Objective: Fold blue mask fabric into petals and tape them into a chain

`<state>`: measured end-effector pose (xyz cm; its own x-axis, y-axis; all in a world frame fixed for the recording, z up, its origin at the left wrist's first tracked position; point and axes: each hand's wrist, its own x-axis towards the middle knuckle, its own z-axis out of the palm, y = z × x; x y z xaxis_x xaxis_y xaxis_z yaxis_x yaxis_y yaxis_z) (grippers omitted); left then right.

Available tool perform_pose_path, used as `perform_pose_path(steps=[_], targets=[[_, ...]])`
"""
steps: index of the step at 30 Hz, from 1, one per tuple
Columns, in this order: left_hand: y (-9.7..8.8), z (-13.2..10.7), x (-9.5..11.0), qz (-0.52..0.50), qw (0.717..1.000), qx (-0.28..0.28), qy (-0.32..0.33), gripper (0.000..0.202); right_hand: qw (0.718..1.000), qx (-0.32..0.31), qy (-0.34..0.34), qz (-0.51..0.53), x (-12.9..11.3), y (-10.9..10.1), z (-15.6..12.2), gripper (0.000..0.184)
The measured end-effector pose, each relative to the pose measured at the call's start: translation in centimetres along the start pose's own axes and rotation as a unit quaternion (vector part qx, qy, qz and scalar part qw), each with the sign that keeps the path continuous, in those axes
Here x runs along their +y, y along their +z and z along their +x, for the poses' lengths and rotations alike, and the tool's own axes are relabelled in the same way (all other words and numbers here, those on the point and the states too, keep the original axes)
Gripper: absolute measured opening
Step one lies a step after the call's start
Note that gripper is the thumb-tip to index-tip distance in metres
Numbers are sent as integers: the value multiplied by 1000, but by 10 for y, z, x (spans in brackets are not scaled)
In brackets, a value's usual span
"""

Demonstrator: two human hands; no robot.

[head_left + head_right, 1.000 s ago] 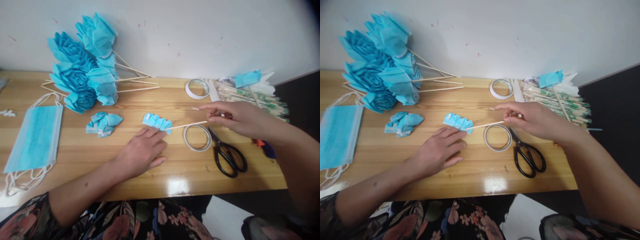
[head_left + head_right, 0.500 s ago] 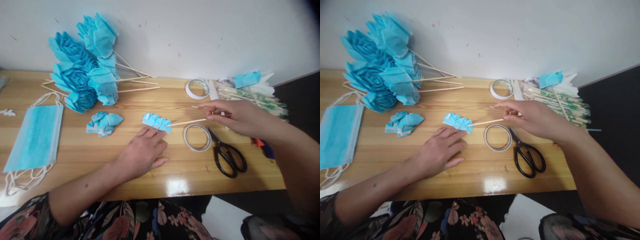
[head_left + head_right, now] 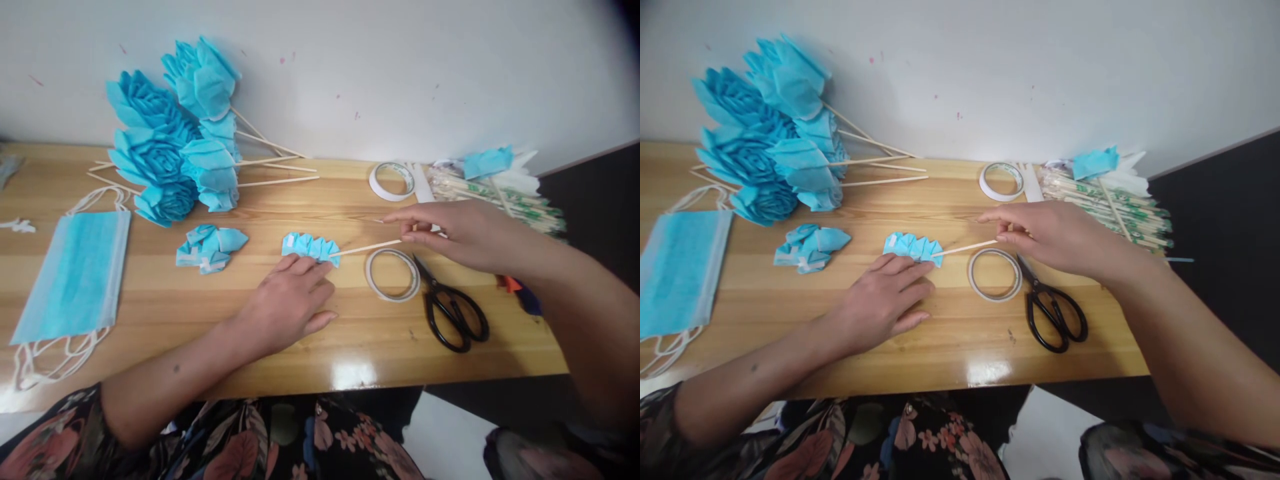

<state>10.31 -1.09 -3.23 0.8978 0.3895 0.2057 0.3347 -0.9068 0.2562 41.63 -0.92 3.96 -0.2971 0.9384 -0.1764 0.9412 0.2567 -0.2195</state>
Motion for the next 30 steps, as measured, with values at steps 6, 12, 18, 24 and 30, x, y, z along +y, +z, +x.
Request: perform_pose_path(steps=[6, 12, 18, 24, 30], targets=[[1, -1, -1, 5, 1000, -1, 5, 33, 994, 72, 82, 7, 11, -24, -25, 40], [3, -2, -1, 10, 1000, 9, 3, 31, 960, 193, 206, -4, 0, 5, -80, 45], [5, -2, 2, 4, 1000, 7, 3, 31, 929, 260, 250, -79, -11, 71, -113, 43], [3, -3, 4, 16, 1000, 0, 1, 30, 902, 381, 203, 20, -51, 77, -88, 25], [3, -4, 4, 25, 1000, -7, 3, 35, 916, 327, 120, 199, -94, 81, -28, 10]])
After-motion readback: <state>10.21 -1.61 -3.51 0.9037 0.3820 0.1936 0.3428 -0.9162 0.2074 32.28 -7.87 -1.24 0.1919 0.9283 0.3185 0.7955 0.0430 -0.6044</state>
